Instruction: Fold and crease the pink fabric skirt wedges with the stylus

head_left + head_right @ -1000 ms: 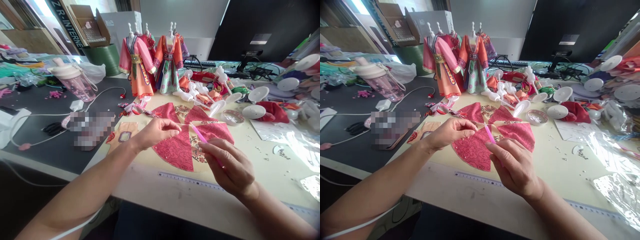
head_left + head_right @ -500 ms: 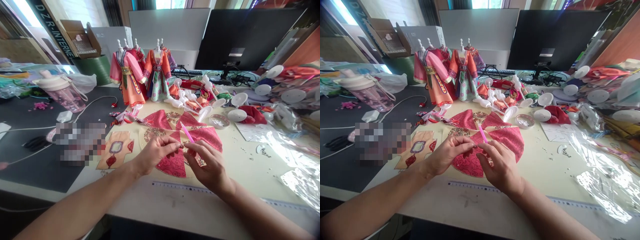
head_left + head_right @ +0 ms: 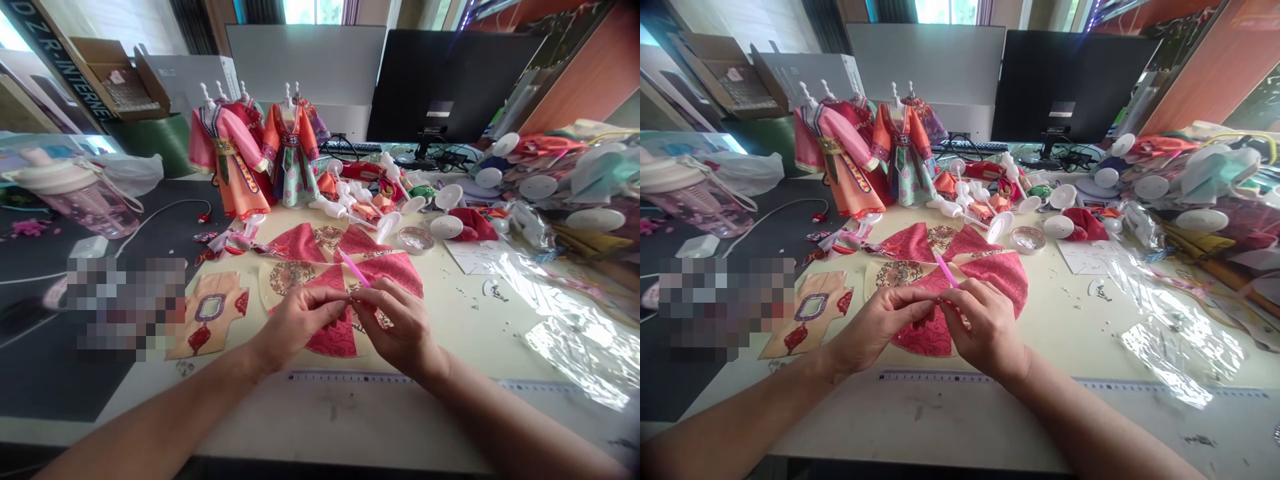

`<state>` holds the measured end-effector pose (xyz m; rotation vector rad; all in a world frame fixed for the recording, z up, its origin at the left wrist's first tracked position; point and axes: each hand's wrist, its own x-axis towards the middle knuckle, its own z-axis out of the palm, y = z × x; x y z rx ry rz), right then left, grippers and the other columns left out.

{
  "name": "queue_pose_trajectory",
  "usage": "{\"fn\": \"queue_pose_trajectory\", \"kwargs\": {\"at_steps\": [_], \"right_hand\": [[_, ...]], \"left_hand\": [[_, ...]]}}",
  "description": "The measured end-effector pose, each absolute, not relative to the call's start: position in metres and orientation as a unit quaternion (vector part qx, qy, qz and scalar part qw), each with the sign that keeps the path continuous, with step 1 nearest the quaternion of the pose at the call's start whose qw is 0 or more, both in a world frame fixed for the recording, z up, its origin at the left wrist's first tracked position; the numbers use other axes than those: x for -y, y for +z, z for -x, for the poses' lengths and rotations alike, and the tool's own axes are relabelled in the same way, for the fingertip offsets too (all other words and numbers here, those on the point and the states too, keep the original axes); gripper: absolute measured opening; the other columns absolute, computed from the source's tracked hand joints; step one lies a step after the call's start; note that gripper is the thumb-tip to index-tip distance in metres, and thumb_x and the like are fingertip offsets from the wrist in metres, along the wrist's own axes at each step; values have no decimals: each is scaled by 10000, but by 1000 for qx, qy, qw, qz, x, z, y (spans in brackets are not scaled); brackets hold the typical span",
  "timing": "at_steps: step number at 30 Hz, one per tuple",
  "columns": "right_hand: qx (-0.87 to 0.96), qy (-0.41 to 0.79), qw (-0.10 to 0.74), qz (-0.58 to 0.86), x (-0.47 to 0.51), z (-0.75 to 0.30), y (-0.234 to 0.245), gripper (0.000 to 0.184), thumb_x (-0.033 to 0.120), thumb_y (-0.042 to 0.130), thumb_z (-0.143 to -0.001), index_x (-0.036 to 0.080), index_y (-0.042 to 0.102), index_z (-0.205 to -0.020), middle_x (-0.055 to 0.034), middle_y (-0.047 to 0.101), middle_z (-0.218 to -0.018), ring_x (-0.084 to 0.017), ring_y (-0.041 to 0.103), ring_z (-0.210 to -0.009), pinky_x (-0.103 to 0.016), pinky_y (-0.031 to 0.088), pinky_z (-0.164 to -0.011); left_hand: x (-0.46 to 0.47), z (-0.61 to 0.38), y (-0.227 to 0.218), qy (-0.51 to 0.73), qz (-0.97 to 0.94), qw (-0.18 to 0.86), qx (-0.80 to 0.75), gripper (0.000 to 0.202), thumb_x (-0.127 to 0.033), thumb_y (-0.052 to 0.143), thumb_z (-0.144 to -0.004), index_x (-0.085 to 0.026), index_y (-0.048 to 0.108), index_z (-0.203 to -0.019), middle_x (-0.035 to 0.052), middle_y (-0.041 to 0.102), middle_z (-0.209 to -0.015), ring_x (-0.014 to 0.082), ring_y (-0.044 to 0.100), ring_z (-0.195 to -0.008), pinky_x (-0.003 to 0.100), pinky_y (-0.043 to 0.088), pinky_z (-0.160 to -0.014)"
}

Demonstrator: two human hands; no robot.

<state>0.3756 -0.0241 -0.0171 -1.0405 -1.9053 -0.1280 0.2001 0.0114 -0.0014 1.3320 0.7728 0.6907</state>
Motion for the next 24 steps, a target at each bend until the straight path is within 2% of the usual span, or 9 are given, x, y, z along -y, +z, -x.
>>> {"fn": "queue_pose_trajectory", "kwargs": {"at_steps": [10,24], "right_hand": [[778,-64,462,422,24,-378,-14,136,87,563,-807,184,623,-882,-13,588,-696,-119,527,-604,-274,429,-560],[812,-119,406,402,27,-377,-13,126,86,538,-829,171,619,-877,-19,564,-671,-121,497,-591,-269,427,-568]], "left_hand": [[-12,-199,-2,290,-602,655,-352,206,-327,638,-817,-175,716,-930,-7,564,-695,83,443,-638,219,374,-611],[-12,-202,-1,298,-554,692,-355,233,-362,700,-754,-137,662,-707,-25,516,-618,69,426,-594,207,363,-580]]}}
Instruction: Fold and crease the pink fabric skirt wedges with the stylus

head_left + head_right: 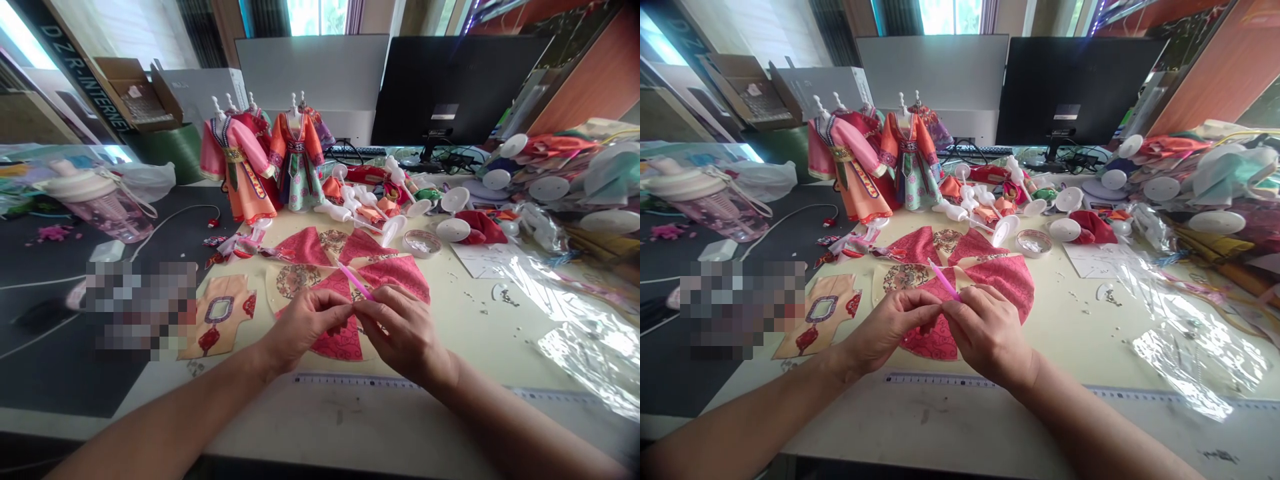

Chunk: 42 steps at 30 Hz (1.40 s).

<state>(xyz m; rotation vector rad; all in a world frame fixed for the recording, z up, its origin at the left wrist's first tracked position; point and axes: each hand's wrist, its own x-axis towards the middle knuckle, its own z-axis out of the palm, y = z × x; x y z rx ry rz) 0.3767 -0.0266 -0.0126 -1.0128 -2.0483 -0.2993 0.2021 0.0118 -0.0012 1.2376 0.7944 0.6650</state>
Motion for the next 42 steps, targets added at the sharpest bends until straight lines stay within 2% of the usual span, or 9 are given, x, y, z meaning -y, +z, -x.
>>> {"fn": "queue_pose_trajectory", "kwargs": {"at_steps": [13,22,31,36,42], "right_hand": [[805,-100,415,412,27,-374,-11,119,101,537,-827,184,619,-848,-10,559,-667,-114,496,-580,-256,417,-556],[805,-97,406,421,25,-374,-14,104,102,532,-820,174,603,-796,-4,529,-646,-108,469,-554,-235,392,-507],[816,-66,410,401,25,-377,-14,146,120,533,-848,176,618,-953,-26,570,-726,-119,504,-610,-260,448,-584],[817,-94,400,405,25,-377,-12,115,122,553,-842,176,626,-911,-23,571,-706,-119,519,-609,-263,443,-580],[825,-137,367,407,24,-376,-11,97,99,536,-828,173,599,-834,-11,554,-662,-119,486,-596,-251,405,-549]], "left_hand": [[-11,-205,-5,315,-559,672,-370,232,-365,713,-724,-142,648,-725,-22,519,-624,80,428,-591,217,366,-568],[-12,-202,-7,291,-651,598,-366,210,-331,636,-797,-128,680,-829,36,624,-743,121,519,-683,247,417,-636],[-13,-203,-3,310,-619,612,-382,271,-399,688,-746,-131,655,-765,-16,526,-628,85,423,-583,218,350,-549],[-11,-204,-3,309,-624,611,-377,268,-393,681,-759,-126,658,-748,-14,533,-630,82,428,-589,215,354,-552],[-8,-204,-3,304,-665,555,-396,202,-319,621,-801,-128,645,-740,3,571,-649,93,461,-592,218,375,-545]]}}
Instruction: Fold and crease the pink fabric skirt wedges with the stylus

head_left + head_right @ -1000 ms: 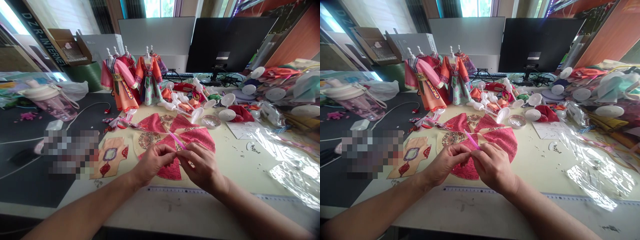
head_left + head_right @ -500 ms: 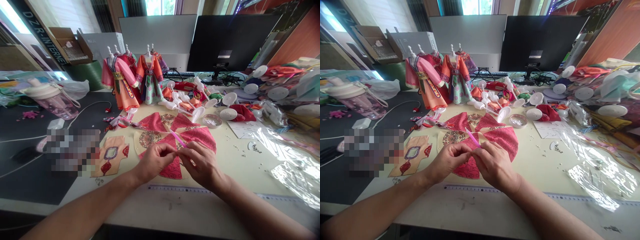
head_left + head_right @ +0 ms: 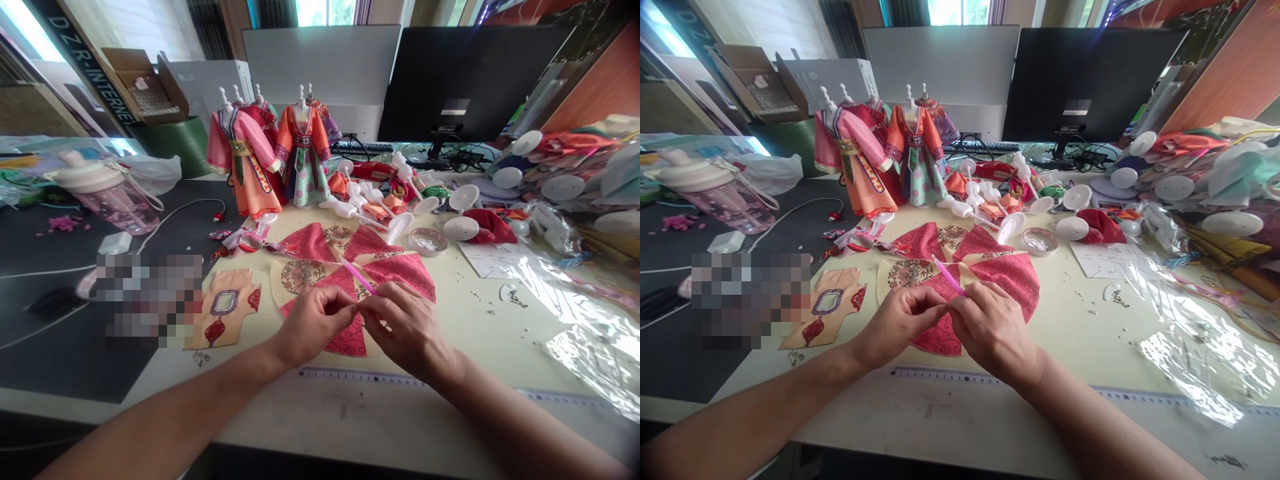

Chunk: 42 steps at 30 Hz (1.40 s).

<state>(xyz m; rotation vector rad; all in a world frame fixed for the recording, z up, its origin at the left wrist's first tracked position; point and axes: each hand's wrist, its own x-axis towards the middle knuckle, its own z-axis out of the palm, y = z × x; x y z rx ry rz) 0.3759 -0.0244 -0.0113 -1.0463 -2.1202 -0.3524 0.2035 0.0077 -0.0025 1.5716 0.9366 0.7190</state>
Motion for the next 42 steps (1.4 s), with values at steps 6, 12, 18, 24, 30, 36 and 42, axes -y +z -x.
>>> {"fn": "queue_pose_trajectory", "kwargs": {"at_steps": [6,12,18,24,30,36,42], "right_hand": [[824,-169,353,411,24,-373,-15,120,76,513,-805,170,564,-752,-10,499,-626,-131,425,-574,-261,359,-520],[805,-140,394,420,24,-379,-14,89,75,547,-815,160,572,-804,-13,519,-686,-115,461,-590,-251,377,-526],[791,-95,436,418,22,-382,-17,136,79,593,-820,167,602,-924,-30,575,-762,-119,525,-646,-262,434,-570],[782,-117,444,421,22,-385,-18,163,67,607,-800,177,605,-920,-28,576,-757,-128,531,-655,-268,447,-564],[790,-131,431,416,21,-386,-17,194,54,630,-775,169,615,-930,-25,565,-744,-126,515,-655,-274,455,-580],[800,-157,420,398,21,-386,-15,175,44,630,-771,137,629,-919,-34,553,-739,-127,505,-667,-283,465,-607],[802,-171,406,404,20,-387,-13,171,40,613,-785,131,636,-928,-30,530,-725,-125,490,-672,-282,469,-628]], "left_hand": [[-6,-205,-2,307,-710,499,-391,106,-194,594,-768,-136,614,-682,-18,563,-594,76,448,-536,196,354,-500],[-8,-202,-1,333,-704,501,-379,74,-181,597,-777,-145,633,-723,-12,580,-649,86,479,-601,204,382,-560],[-7,-203,-5,319,-540,695,-350,188,-322,620,-836,-170,686,-925,23,667,-832,102,565,-772,226,440,-723],[-3,-205,-4,333,-436,772,-321,236,-246,669,-814,-166,636,-1033,60,697,-1002,144,613,-960,274,440,-877],[-1,-205,5,355,-408,775,-326,334,-171,659,-818,-160,559,-1138,75,690,-1073,152,598,-1053,269,413,-937],[-1,-204,7,350,-358,798,-334,425,-127,640,-816,-144,500,-1217,107,660,-1140,165,603,-1039,294,414,-944],[0,-203,6,346,-322,828,-301,491,-116,575,-852,-154,416,-1315,124,641,-1178,162,602,-1057,286,415,-952]]}}
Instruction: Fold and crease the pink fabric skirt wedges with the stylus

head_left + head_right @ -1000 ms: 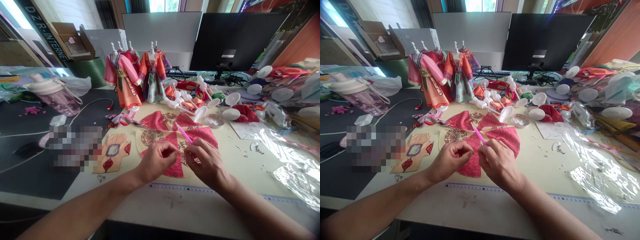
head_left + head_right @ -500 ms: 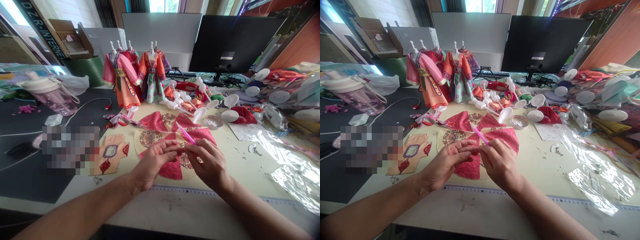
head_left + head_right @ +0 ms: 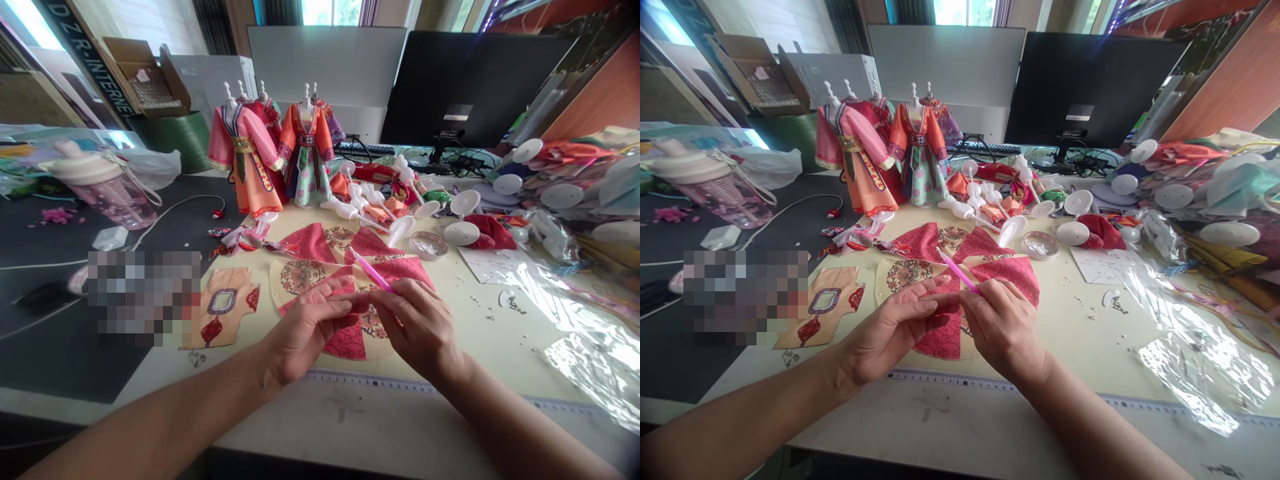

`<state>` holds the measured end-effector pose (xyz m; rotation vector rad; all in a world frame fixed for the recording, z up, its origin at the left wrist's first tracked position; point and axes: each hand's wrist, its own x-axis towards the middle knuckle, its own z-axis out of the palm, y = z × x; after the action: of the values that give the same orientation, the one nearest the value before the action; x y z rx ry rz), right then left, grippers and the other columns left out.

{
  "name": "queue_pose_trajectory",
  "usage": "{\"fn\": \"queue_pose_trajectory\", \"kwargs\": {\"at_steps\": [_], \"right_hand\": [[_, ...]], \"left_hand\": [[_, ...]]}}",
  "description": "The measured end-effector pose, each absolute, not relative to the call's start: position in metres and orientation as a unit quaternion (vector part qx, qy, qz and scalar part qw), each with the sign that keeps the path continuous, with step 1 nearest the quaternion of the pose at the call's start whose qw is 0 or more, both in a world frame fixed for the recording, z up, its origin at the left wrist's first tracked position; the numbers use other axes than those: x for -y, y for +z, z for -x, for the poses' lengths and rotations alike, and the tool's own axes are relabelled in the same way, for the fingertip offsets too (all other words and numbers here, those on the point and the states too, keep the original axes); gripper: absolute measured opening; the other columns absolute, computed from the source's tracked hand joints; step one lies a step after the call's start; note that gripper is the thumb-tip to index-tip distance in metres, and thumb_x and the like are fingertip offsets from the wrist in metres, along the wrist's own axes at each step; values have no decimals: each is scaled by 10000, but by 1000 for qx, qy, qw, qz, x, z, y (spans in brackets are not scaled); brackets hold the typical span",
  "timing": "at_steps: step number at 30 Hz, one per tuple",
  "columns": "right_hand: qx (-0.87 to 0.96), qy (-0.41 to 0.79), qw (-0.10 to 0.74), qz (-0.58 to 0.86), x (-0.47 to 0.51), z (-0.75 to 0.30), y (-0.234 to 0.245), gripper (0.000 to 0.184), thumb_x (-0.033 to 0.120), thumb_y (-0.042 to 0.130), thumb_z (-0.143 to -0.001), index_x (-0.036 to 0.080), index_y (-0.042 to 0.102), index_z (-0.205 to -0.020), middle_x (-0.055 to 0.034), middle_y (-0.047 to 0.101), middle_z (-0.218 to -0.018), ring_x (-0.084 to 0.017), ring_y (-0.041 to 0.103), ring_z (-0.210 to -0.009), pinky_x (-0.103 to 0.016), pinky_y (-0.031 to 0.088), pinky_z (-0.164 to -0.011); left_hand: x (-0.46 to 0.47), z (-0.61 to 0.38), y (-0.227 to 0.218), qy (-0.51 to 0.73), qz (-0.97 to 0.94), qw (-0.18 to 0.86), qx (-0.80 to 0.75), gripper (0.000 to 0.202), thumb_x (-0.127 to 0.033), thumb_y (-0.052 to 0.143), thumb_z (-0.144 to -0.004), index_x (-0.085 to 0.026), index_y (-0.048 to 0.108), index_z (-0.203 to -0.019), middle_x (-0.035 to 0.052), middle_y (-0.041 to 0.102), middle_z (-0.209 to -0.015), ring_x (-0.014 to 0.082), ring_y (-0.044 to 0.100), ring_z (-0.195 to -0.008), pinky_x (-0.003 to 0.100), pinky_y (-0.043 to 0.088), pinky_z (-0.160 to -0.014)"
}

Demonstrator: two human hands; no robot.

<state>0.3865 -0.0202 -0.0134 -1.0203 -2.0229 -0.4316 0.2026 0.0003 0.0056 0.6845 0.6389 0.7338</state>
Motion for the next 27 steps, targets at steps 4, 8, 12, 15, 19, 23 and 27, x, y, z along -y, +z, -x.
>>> {"fn": "queue_pose_trajectory", "kwargs": {"at_steps": [4,8,12,15,19,23,27], "right_hand": [[802,-176,405,403,20,-387,-14,159,48,614,-787,137,637,-917,-27,525,-723,-126,485,-671,-283,467,-628],[804,-167,404,404,21,-387,-14,146,56,602,-797,133,641,-915,-32,534,-732,-129,495,-671,-290,474,-637],[808,-163,405,396,21,-388,-14,148,55,594,-801,134,646,-915,-37,552,-740,-134,512,-672,-299,482,-640],[807,-152,408,399,21,-387,-14,158,56,589,-806,141,647,-925,-35,563,-738,-135,523,-670,-304,485,-635],[797,-82,425,420,22,-384,-13,144,93,579,-828,161,649,-933,-36,586,-749,-133,542,-669,-285,481,-587],[771,-21,452,448,22,-382,-13,104,138,591,-836,174,655,-910,-28,588,-747,-118,542,-638,-267,468,-544],[759,24,458,463,22,-380,-12,71,146,604,-833,171,662,-865,-22,583,-716,-113,537,-612,-269,463,-541]], "left_hand": [[0,-202,5,351,-313,832,-295,509,-109,578,-845,-161,412,-1324,115,648,-1166,154,614,-1034,264,431,-930],[1,-202,5,357,-307,828,-303,502,-104,591,-834,-168,441,-1309,100,655,-1150,159,613,-1036,265,438,-930],[2,-202,6,359,-294,829,-311,494,-99,588,-829,-171,459,-1300,97,662,-1132,154,616,-1017,264,439,-934],[3,-202,5,361,-281,831,-315,496,-99,593,-823,-173,461,-1295,86,673,-1096,149,617,-999,266,439,-936],[3,-203,5,366,-282,827,-321,482,-114,614,-815,-178,473,-1271,55,689,-1005,149,617,-968,263,435,-925],[4,-204,5,368,-305,814,-330,497,-124,627,-801,-168,473,-1271,69,691,-1009,169,604,-985,284,415,-939],[3,-204,2,372,-307,807,-339,551,-126,668,-768,-206,483,-1282,30,695,-984,160,594,-987,274,390,-944]]}}
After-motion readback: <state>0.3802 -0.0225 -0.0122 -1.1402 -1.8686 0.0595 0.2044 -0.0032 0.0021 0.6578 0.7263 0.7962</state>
